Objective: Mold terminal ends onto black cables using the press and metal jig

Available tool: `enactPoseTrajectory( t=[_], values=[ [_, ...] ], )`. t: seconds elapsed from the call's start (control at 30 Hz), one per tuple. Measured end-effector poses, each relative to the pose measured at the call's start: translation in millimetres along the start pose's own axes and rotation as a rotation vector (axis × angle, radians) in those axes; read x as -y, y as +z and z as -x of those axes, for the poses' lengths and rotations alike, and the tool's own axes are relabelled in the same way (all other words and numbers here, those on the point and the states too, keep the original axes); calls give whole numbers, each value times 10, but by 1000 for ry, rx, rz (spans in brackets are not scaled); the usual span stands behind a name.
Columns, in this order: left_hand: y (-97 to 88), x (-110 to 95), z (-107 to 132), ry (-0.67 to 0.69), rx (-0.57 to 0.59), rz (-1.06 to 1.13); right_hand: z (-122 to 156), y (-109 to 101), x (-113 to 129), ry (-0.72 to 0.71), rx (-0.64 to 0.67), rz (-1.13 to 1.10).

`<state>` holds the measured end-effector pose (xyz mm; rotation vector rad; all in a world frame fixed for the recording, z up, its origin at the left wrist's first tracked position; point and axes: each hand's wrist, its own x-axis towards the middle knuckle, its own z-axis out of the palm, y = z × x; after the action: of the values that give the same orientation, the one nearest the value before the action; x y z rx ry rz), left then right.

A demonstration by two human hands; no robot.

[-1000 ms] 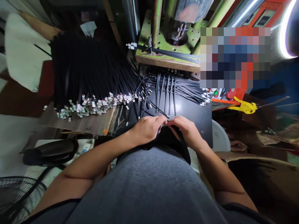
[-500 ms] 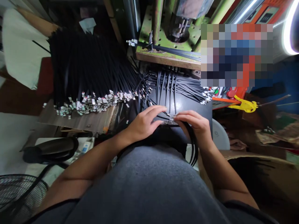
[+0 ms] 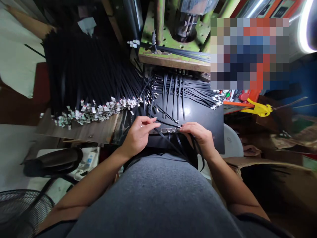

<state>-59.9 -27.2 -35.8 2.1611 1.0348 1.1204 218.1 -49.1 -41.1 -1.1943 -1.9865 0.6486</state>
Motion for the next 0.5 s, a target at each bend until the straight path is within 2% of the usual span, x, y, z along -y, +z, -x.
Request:
enactPoseTrajectory(
  t=[0.07, 0.17, 0.3, 0.37, 0.5],
  values=[
    [19, -19, 4, -14, -11, 14, -22, 25, 16, -66, 24, 56],
    [106, -35, -12, 6, 70, 52, -63, 49, 83, -158, 106, 184],
    [216, -3, -29, 18, 111, 36, -69, 56, 115, -154, 139, 237],
    [232, 3, -47, 36, 128, 21, -49, 17, 92, -81, 87, 153],
    [219, -41, -102, 55, 205, -16, 10, -116, 62, 60, -127, -10]
  ],
)
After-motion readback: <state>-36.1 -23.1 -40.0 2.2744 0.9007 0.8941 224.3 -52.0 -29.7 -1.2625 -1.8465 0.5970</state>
